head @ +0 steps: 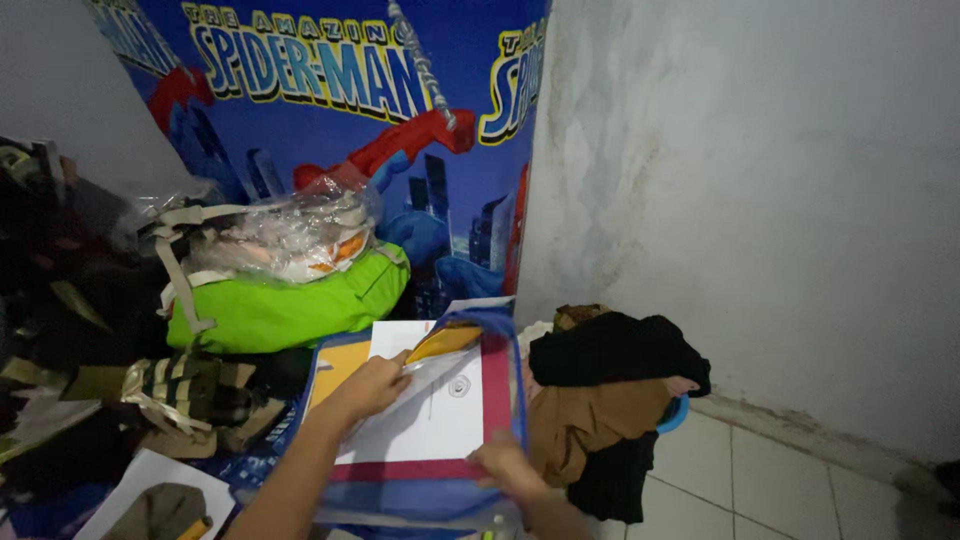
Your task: The person opens a white drawer in a wardrobe and places a sheet of paper inside. They then move to a cluttered floor area, open a blue folder, and flip through papers before placing them back. The person returns to the drawer to adjust the paper and later places a folded black garment into the drawer.
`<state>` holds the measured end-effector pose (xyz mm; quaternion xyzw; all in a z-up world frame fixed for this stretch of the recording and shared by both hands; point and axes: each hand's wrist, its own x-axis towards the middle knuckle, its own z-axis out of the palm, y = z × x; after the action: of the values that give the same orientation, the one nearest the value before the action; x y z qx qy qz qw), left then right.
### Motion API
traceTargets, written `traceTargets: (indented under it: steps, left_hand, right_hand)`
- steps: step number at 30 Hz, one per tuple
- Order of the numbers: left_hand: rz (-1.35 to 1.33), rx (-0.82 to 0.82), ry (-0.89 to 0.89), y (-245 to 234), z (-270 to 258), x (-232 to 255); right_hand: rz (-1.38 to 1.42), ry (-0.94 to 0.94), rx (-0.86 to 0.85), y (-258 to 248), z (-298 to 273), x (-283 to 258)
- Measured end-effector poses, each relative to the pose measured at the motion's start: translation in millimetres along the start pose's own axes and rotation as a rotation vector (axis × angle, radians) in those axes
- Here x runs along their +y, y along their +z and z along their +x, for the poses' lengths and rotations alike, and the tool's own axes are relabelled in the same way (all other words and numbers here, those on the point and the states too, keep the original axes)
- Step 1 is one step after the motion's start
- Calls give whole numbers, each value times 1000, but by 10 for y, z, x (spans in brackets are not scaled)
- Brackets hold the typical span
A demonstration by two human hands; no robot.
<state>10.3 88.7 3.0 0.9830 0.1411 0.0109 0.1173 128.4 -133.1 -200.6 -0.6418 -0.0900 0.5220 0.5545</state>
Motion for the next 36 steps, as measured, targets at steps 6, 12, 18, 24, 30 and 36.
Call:
traceTargets:
  steps: [6, 12, 18, 24, 30, 36]
  left_hand:
    - [20, -10, -16, -242, 15, 58]
    - [4, -94, -81, -310, -58, 215]
    - [20, -29, -1, -289, -21, 82]
    - [10, -4, -1, -515, -40, -44]
    - [62, -26, -7, -639, -136, 41]
    - [59, -6, 27, -557, -200, 50]
  right_hand:
    - [98, 119, 117, -8, 165, -187]
    - [-4, -262, -1, -81, 344, -339]
    - [-20, -30, 98, 79, 340, -404]
    - [-1046, -848, 476, 229, 447, -473]
    - [-220, -127, 155, 246, 534, -669]
    - [235, -387, -38, 476, 502, -1123]
